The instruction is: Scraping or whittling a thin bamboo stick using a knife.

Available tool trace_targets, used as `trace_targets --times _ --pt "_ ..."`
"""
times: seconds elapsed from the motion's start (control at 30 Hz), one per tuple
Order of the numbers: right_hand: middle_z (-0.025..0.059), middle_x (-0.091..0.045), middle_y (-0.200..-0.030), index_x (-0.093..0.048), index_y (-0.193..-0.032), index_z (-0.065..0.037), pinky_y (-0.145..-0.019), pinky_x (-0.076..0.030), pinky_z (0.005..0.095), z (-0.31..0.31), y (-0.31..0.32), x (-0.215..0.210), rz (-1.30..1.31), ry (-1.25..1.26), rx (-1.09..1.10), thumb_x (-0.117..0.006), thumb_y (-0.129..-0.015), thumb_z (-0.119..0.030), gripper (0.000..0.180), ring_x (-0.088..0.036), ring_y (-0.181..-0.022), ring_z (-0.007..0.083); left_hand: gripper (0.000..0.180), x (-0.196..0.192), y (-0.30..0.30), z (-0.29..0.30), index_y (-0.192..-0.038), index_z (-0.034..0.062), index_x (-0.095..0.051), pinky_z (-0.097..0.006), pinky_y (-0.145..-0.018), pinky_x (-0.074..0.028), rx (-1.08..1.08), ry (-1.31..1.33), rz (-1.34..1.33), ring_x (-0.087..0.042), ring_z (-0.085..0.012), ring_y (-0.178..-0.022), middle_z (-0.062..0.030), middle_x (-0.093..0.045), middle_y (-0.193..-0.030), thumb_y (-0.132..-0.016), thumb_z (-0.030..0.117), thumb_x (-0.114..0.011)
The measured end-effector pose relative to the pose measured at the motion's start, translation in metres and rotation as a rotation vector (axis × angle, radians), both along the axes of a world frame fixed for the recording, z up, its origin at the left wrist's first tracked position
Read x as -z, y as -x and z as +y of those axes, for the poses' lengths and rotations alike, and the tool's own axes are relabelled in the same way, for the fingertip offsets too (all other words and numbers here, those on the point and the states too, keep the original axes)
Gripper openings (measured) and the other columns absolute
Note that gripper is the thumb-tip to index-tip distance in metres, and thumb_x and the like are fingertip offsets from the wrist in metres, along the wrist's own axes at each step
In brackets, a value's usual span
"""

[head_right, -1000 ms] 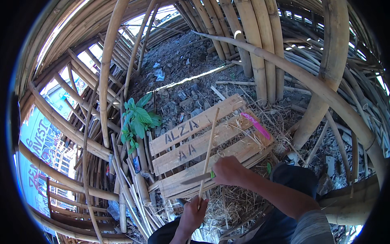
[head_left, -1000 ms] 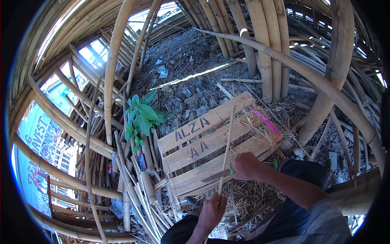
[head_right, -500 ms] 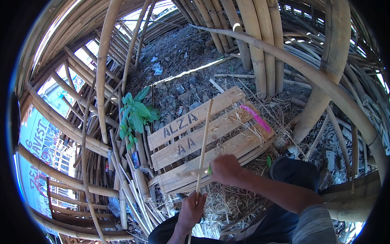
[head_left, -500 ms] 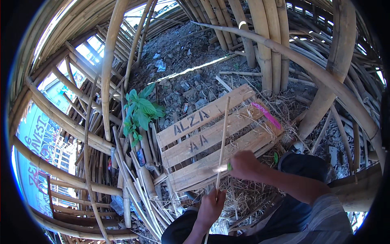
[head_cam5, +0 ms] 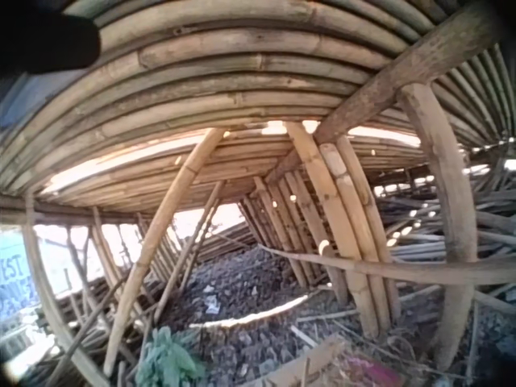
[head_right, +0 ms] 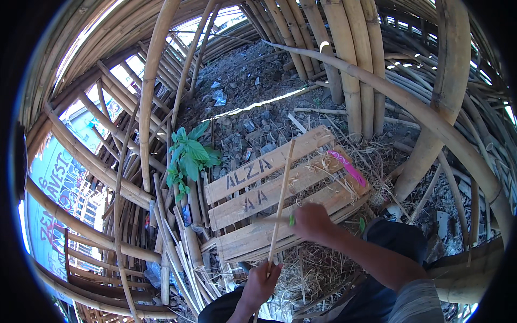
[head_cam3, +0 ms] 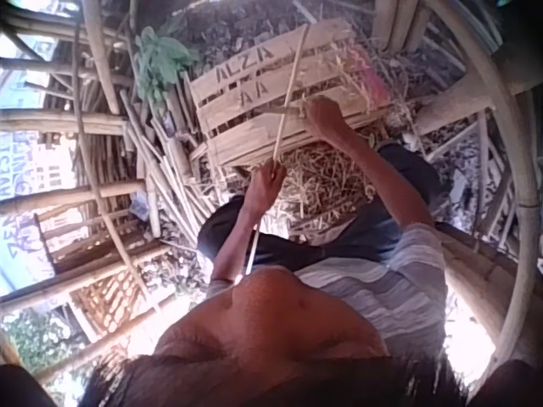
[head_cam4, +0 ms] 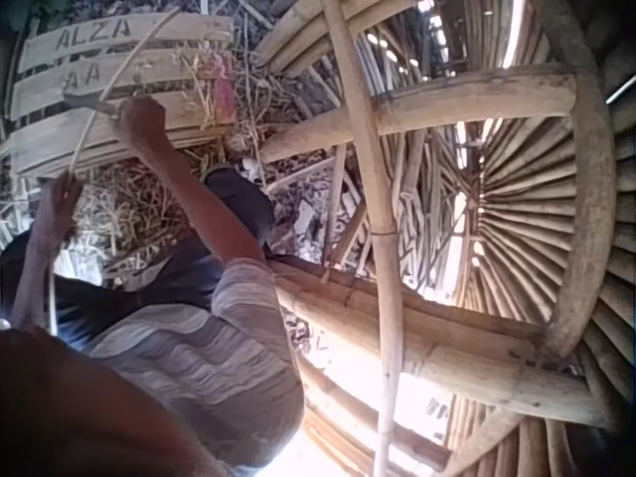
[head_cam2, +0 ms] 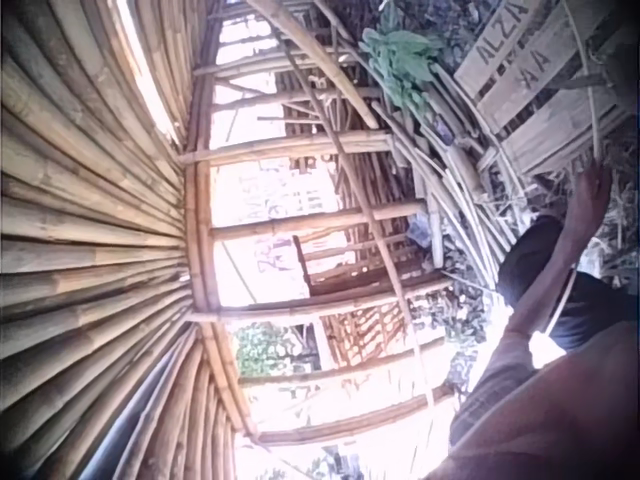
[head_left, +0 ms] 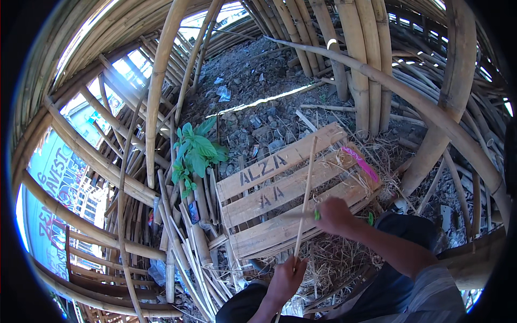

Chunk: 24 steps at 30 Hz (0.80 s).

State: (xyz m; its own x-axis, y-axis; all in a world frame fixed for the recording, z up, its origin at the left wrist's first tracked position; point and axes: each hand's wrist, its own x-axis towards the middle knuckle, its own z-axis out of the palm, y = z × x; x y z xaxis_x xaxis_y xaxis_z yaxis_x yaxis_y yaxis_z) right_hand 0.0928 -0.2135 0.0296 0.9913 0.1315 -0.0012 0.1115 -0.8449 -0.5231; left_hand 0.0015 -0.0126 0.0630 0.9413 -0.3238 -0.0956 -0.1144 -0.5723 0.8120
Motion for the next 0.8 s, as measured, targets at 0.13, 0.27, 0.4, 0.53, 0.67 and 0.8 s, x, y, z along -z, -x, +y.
trace_targets --times 0.13,0.27,0.4,0.53,0.67,0.8 --pt "0.0153 -0.059 -0.055 -0.064 -0.066 -0.001 -0.053 -0.050 0.0408 -0.044 -0.038 -0.003 -0.181 -0.036 0.387 -0.060 -0.078 -0.029 0.031 -0.062 -0.053 0.0298 0.030 -0.001 0.000 0.001 -0.069 -0.0022 -0.046 -0.035 -0.042 -0.035 0.009 0.009 0.017 -0.045 -0.0219 -0.041 -0.0148 -0.047 -0.049 -0.087 0.018 -0.059" --pt "0.0154 -0.059 -0.057 -0.064 -0.065 -0.001 -0.054 -0.050 0.0413 0.000 -0.004 -0.009 -0.016 -0.141 0.132 -0.061 -0.076 -0.030 0.031 -0.062 -0.056 0.0306 0.030 0.002 -0.003 0.001 -0.069 -0.0026 -0.046 -0.035 -0.042 -0.034 -0.002 -0.013 -0.007 -0.045 -0.0206 -0.041 -0.0148 -0.048 -0.049 -0.087 0.017 -0.059" --pt "0.0147 -0.060 -0.057 -0.064 -0.065 -0.002 -0.053 -0.050 0.0406 0.008 0.010 -0.001 -0.166 0.076 -0.132 -0.063 -0.075 -0.029 0.029 -0.062 -0.055 0.0296 0.029 0.007 -0.004 0.000 -0.071 -0.0035 -0.046 -0.037 -0.041 -0.035 0.033 -0.002 -0.008 -0.054 -0.0329 -0.044 -0.0178 -0.049 -0.051 -0.087 0.017 -0.059" --pt "0.0138 -0.059 -0.056 -0.065 -0.067 -0.003 -0.051 -0.049 0.0400 -0.029 -0.028 -0.016 -0.045 -0.041 0.285 -0.064 -0.075 -0.030 0.027 -0.061 -0.052 0.0286 0.029 0.003 -0.002 -0.002 -0.070 -0.0033 -0.046 -0.038 -0.041 -0.035 0.028 -0.030 0.032 -0.054 -0.0336 -0.045 -0.0180 -0.049 -0.050 -0.087 0.017 -0.059" --pt "0.0145 -0.060 -0.059 -0.064 -0.068 -0.003 -0.054 -0.051 0.0406 -0.019 -0.017 -0.012 -0.078 0.027 0.213 -0.063 -0.075 -0.031 0.030 -0.062 -0.055 0.0291 0.030 0.007 -0.003 -0.001 -0.069 -0.0017 -0.045 -0.036 -0.045 -0.036 0.008 -0.043 0.048 -0.042 -0.0208 -0.043 -0.0138 -0.047 -0.050 -0.086 0.018 -0.061" --pt "0.0162 -0.061 -0.063 -0.064 -0.067 -0.002 -0.056 -0.051 0.0398 0.013 0.026 -0.011 -0.014 0.098 -0.142 -0.061 -0.074 -0.030 0.029 -0.064 -0.060 0.0296 0.030 0.005 -0.002 -0.004 -0.069 -0.0017 -0.045 -0.035 -0.045 -0.036 0.026 -0.030 0.032 -0.042 -0.0205 -0.043 -0.0135 -0.047 -0.050 -0.087 0.017 -0.060"
